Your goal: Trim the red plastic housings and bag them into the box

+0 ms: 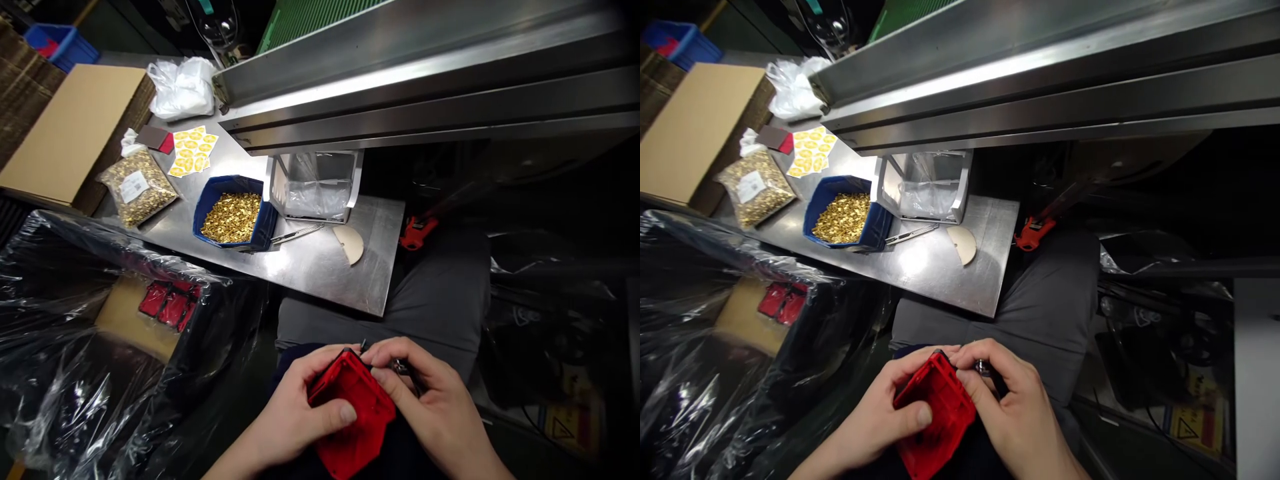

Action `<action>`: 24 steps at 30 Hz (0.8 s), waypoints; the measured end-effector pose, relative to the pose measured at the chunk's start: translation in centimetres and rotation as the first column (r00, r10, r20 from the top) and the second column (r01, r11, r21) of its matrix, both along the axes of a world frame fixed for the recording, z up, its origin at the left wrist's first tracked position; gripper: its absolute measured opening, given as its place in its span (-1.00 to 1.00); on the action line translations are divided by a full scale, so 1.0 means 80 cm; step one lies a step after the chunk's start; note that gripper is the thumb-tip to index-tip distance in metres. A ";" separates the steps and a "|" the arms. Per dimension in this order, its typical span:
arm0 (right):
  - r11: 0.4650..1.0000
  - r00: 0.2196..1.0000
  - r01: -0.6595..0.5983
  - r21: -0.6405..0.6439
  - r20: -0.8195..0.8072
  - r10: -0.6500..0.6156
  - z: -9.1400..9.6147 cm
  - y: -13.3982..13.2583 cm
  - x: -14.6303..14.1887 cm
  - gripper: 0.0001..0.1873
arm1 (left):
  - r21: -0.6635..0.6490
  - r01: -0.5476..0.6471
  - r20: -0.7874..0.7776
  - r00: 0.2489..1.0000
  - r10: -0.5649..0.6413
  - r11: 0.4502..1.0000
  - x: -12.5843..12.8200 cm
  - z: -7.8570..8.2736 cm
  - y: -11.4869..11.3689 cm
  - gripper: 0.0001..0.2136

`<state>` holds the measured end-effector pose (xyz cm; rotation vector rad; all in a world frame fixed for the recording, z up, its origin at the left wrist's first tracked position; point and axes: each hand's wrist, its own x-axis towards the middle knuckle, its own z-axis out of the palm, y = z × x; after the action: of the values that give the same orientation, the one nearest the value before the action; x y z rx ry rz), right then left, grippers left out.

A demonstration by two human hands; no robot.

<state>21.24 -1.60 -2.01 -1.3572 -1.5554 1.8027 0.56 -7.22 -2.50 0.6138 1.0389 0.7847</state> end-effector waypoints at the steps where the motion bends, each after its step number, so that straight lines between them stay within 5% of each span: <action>1: 1.000 1.000 -0.003 0.022 0.018 0.002 -0.001 -0.001 0.001 -0.92 | 0.001 -0.003 -0.014 1.000 0.003 1.000 0.000 0.000 -0.001 -0.40; 10: 0.967 0.985 -0.096 0.238 0.165 0.057 0.005 -0.007 0.039 -0.93 | -0.082 -0.011 -0.228 0.974 -0.008 0.997 0.006 -0.001 -0.002 -0.58; 17: 0.975 0.982 -0.132 0.176 0.155 0.105 0.005 0.001 0.018 -0.85 | -0.091 -0.008 -0.232 0.973 -0.014 0.996 0.007 0.000 0.004 -0.68; 24: 0.991 0.958 -0.068 0.117 0.287 0.032 0.013 -0.001 0.047 -0.82 | -0.105 -0.027 -0.216 0.976 0.004 0.994 0.007 -0.003 0.004 -0.72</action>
<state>25.01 -1.64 -1.00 -1.5826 -1.8313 1.5594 1.13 -6.86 -2.74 0.6090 1.2779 0.6808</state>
